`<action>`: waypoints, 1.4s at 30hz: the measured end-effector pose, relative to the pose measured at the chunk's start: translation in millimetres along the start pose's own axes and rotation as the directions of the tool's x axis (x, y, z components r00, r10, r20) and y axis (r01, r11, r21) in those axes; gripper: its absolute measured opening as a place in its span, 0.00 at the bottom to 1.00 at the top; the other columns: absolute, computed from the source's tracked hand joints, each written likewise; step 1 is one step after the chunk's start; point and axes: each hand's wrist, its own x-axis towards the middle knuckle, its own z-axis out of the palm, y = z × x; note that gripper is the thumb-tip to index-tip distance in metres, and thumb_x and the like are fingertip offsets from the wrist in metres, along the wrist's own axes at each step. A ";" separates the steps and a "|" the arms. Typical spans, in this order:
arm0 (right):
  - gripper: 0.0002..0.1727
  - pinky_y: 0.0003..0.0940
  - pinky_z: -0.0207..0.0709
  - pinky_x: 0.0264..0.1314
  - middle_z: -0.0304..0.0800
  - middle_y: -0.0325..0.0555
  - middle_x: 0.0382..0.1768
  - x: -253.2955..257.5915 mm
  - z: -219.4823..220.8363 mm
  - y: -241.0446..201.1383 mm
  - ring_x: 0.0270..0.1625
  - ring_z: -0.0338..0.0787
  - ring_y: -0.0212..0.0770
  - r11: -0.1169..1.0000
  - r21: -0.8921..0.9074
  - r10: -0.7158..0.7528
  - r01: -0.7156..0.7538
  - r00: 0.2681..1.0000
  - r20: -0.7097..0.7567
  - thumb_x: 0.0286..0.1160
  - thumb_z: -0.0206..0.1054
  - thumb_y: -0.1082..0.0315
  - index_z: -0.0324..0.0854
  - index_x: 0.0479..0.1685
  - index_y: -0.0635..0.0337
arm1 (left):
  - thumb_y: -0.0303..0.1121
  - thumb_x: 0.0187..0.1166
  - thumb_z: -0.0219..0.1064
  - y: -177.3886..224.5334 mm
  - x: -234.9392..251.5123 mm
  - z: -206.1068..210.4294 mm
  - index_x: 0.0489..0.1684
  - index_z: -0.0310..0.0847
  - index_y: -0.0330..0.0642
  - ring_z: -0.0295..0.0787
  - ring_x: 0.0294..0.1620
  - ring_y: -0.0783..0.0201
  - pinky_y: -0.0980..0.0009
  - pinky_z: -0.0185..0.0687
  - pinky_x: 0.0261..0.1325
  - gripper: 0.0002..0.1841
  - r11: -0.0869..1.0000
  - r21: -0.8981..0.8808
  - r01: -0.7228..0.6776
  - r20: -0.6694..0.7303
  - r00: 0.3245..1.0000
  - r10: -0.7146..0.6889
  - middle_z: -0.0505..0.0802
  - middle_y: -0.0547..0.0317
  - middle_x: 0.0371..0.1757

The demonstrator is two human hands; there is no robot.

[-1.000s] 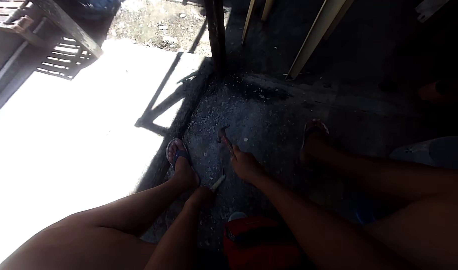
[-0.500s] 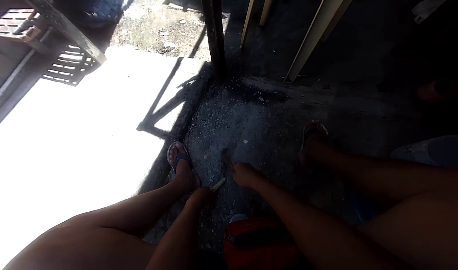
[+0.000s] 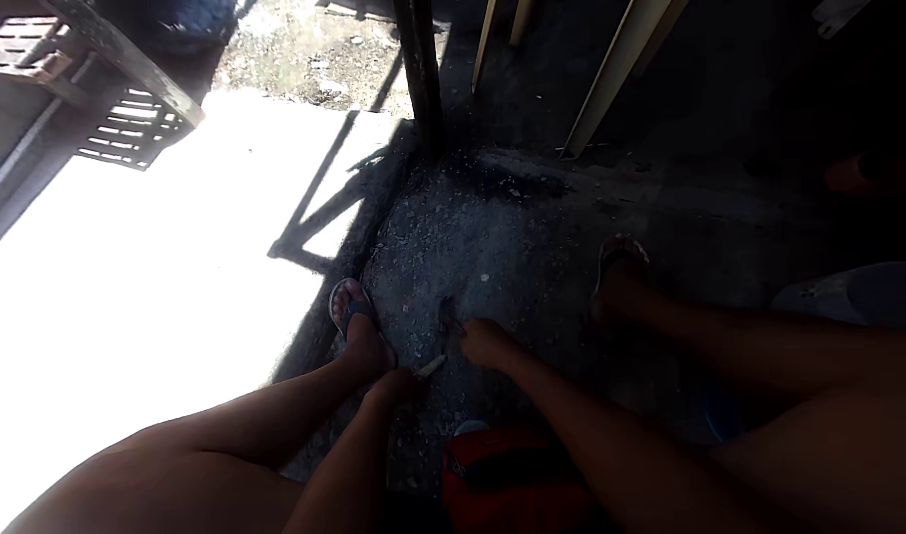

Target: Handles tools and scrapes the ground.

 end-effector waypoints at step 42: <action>0.16 0.39 0.82 0.42 0.85 0.53 0.40 -1.6 9.5 2.8 0.35 0.88 0.42 0.990 -0.136 -0.016 0.041 0.984 0.178 0.91 0.53 0.64 0.77 0.63 0.67 | 0.52 0.97 0.43 -0.3 -17.5 -5.6 0.61 0.78 0.29 0.84 0.48 0.53 0.53 0.79 0.57 0.30 0.996 0.074 0.058 0.093 0.994 -0.065 0.85 0.42 0.51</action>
